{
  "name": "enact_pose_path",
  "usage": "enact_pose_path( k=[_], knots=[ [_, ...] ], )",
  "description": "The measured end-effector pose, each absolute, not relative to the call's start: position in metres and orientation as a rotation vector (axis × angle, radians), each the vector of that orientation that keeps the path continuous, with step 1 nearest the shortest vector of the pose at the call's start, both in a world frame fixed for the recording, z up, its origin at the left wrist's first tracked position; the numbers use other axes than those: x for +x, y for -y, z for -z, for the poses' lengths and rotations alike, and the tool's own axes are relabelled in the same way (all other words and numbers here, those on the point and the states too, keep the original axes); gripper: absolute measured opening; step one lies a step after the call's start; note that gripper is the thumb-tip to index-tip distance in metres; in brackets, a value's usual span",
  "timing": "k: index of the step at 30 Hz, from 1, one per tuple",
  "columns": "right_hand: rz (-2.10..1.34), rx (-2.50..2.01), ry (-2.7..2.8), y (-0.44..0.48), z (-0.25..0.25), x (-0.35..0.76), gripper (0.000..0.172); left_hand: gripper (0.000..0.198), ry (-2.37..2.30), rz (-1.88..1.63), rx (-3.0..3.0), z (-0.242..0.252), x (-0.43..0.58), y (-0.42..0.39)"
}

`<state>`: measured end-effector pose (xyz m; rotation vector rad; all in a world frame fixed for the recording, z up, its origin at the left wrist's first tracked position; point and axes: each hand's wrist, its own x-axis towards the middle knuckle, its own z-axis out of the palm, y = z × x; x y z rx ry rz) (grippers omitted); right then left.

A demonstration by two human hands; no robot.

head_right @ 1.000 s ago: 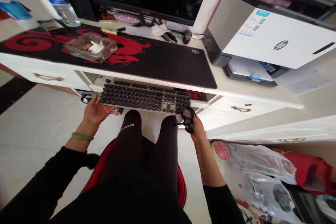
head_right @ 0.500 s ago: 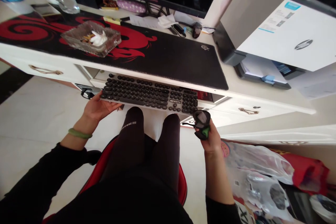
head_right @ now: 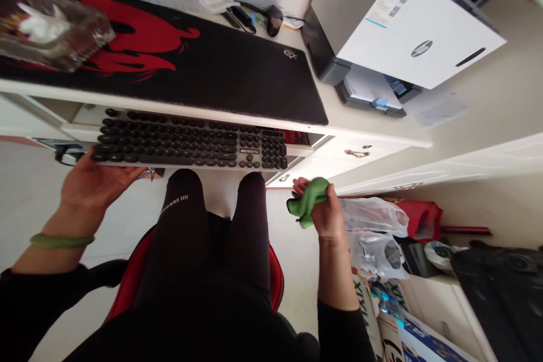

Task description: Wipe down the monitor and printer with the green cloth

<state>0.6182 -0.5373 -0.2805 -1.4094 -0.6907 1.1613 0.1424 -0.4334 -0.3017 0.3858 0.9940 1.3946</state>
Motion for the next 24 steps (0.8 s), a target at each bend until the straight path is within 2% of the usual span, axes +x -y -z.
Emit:
enact_pose_path(
  k=[2, 5, 11, 13, 17, 19, 21, 24],
  knots=[
    [-1.245, -1.358, 0.808, 0.531, 0.277, 0.602, 0.076, 0.045, -0.966, -1.413, 0.367, 0.302, 0.142, 0.432],
    [-1.294, -1.453, 1.154, 0.52, 0.274, 0.577, 0.07, 0.046, -0.896, -1.444, 0.287, 0.304, 0.141, 0.43],
    [-0.765, -1.98, 1.807, 0.487, 0.256, 0.541, 0.044, 0.044, -0.833, -1.473, 0.254, 0.304, 0.144, 0.43],
    [-0.731, -2.078, 1.953, 0.476, 0.249, 0.534, 0.043, 0.044, -0.851, -1.477, 0.232, 0.304, 0.146, 0.432],
    [-0.613, -2.214, 2.119, 0.462, 0.244, 0.526, 0.046, 0.062, -0.821, -1.5, 0.18, 0.301, 0.156, 0.435],
    [-0.622, -2.2, 2.094, 0.458, 0.243, 0.524, 0.045, 0.053, -0.767, -1.515, 0.191, 0.299, 0.162, 0.437],
    [-0.713, -2.134, 2.022, 0.456, 0.242, 0.523, 0.042, 0.029, -0.782, -1.484, 0.167, 0.297, 0.169, 0.44],
    [-0.904, -2.03, 1.913, 0.455, 0.242, 0.522, 0.036, 0.03, -0.914, -1.386, 0.109, 0.299, 0.178, 0.447]
  ],
)
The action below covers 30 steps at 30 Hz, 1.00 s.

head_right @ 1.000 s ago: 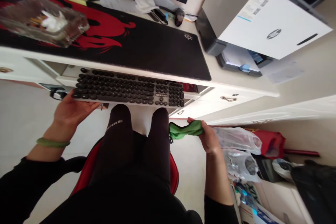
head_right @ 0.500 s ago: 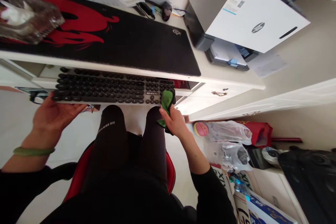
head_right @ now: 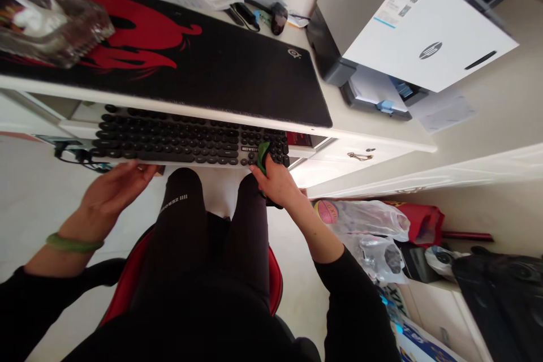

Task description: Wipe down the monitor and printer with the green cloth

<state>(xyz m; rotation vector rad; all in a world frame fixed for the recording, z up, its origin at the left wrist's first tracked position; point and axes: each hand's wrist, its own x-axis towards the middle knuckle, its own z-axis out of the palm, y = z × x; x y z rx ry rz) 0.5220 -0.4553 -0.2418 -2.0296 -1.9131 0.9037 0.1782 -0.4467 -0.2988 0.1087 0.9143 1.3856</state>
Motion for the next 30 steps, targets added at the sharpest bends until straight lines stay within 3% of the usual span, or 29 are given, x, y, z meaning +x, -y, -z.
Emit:
enact_pose_path(
  k=[5, 9, 14, 19, 24, 30],
  knots=[
    [-0.98, -2.018, 1.86, 0.453, 0.243, 0.518, 0.032, 0.038, -0.937, -1.34, 0.157, 0.311, 0.189, 0.45],
    [-0.881, -2.068, 1.958, 0.45, 0.243, 0.516, 0.04, 0.042, -0.923, -1.337, 0.245, 0.325, 0.189, 0.443],
    [-0.513, -2.263, 2.193, 0.453, 0.243, 0.52, 0.056, 0.025, -0.931, -1.321, 0.316, 0.339, 0.191, 0.437],
    [-0.512, -2.202, 2.224, 0.459, 0.246, 0.499, 0.069, 0.02, -0.909, -1.352, 0.35, 0.336, 0.197, 0.438],
    [-0.532, -2.039, 2.288, 0.453, 0.245, 0.49, 0.061, 0.025, -0.921, -1.348, 0.336, 0.335, 0.197, 0.44],
    [-0.355, -2.356, 2.215, 0.452, 0.239, 0.516, 0.055, 0.027, -0.94, -1.355, 0.28, 0.337, 0.198, 0.441]
  ],
)
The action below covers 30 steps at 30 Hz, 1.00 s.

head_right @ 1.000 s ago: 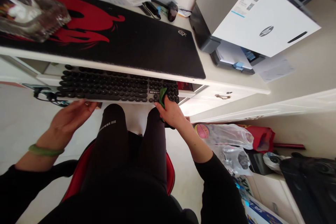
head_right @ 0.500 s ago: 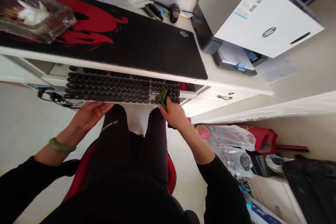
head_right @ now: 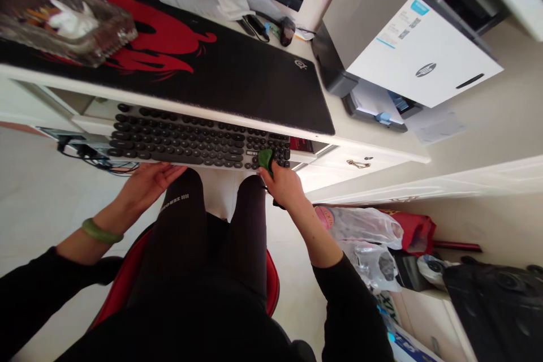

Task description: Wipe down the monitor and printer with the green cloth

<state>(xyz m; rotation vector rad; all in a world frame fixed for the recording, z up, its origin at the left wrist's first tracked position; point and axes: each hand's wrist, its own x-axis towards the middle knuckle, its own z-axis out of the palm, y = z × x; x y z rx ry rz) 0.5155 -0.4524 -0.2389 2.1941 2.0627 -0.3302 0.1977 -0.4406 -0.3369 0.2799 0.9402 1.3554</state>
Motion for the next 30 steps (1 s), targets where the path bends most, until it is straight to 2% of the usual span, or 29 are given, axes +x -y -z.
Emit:
enact_pose_path(
  k=[7, 15, 19, 22, 26, 30],
  knots=[
    [0.404, 2.097, -2.32, 0.438, 0.237, 0.474, 0.061, 0.028, -0.936, -1.367, 0.263, 0.326, 0.201, 0.442],
    [0.334, 2.219, -2.11, 0.467, 0.244, 0.53, 0.047, 0.029, -0.928, -1.369, 0.261, 0.327, 0.199, 0.443],
    [0.587, 2.238, -2.153, 0.49, 0.246, 0.541, 0.038, 0.029, -0.953, -1.38, 0.232, 0.323, 0.201, 0.442],
    [0.711, 2.426, -2.265, 0.488, 0.244, 0.551, 0.045, 0.03, -0.956, -1.382, 0.24, 0.323, 0.201, 0.441],
    [0.265, 2.695, -2.56, 0.448, 0.251, 0.573, 0.035, 0.033, -0.93, -1.391, 0.272, 0.327, 0.198, 0.44],
    [0.01, 2.969, -2.39, 0.399, 0.266, 0.576, 0.047, 0.031, -0.931, -1.387, 0.278, 0.329, 0.197, 0.44]
  ],
)
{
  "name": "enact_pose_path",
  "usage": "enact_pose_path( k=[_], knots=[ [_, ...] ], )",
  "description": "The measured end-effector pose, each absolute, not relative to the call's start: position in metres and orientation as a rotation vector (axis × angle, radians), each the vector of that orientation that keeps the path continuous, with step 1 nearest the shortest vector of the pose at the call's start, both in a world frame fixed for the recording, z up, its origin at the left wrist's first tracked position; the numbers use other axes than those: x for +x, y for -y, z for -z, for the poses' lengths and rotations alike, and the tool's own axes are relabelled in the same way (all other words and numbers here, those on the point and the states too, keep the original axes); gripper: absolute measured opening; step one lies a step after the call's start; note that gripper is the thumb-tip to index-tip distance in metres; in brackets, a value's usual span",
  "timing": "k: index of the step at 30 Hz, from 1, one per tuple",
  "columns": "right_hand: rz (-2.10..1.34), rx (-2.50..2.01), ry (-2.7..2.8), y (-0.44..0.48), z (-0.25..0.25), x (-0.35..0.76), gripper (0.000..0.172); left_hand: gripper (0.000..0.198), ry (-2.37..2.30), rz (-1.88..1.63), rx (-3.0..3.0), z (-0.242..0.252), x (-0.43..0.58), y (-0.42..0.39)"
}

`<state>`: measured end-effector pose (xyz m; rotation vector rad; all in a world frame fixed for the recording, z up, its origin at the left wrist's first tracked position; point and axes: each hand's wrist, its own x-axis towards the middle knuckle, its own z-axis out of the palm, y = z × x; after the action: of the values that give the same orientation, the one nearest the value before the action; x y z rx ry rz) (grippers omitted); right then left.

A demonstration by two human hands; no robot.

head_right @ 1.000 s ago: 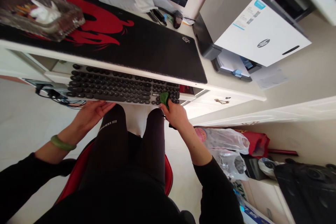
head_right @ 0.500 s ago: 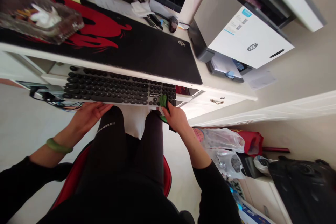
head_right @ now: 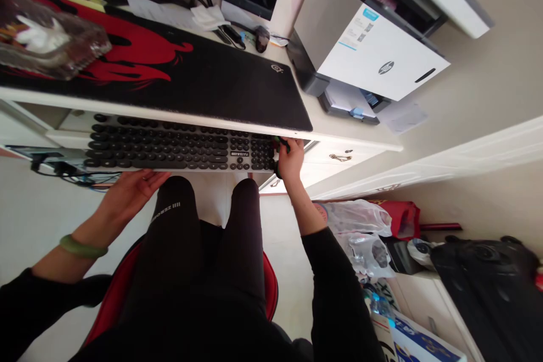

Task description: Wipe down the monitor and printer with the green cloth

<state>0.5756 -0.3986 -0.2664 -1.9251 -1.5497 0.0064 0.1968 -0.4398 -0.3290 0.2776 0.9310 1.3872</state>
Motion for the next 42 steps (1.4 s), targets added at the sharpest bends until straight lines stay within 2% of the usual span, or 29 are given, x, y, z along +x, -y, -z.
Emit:
enact_pose_path(
  k=[5, 9, 15, 23, 30, 35, 42],
  knots=[
    [-0.06, -1.863, 1.86, 0.379, 0.269, 0.549, 0.042, 0.029, -0.949, -1.38, 0.279, 0.326, 0.197, 0.439],
    [-0.049, -1.832, 2.126, 0.386, 0.259, 0.554, 0.05, 0.026, -0.955, -1.37, 0.297, 0.325, 0.198, 0.439],
    [0.038, -2.044, 1.974, 0.393, 0.253, 0.576, 0.052, 0.029, -0.913, -1.381, 0.306, 0.331, 0.195, 0.439],
    [0.032, -1.91, 2.184, 0.38, 0.262, 0.542, 0.053, 0.032, -0.958, -1.372, 0.304, 0.323, 0.199, 0.439],
    [0.07, -2.021, 2.068, 0.391, 0.261, 0.559, 0.055, 0.033, -0.945, -1.382, 0.296, 0.327, 0.197, 0.439],
    [0.017, -1.874, 2.193, 0.385, 0.26, 0.546, 0.054, 0.029, -0.949, -1.38, 0.301, 0.324, 0.197, 0.439],
    [0.025, -1.804, 1.998, 0.391, 0.282, 0.601, 0.051, 0.023, -0.959, -1.391, 0.319, 0.33, 0.195, 0.438]
  ],
)
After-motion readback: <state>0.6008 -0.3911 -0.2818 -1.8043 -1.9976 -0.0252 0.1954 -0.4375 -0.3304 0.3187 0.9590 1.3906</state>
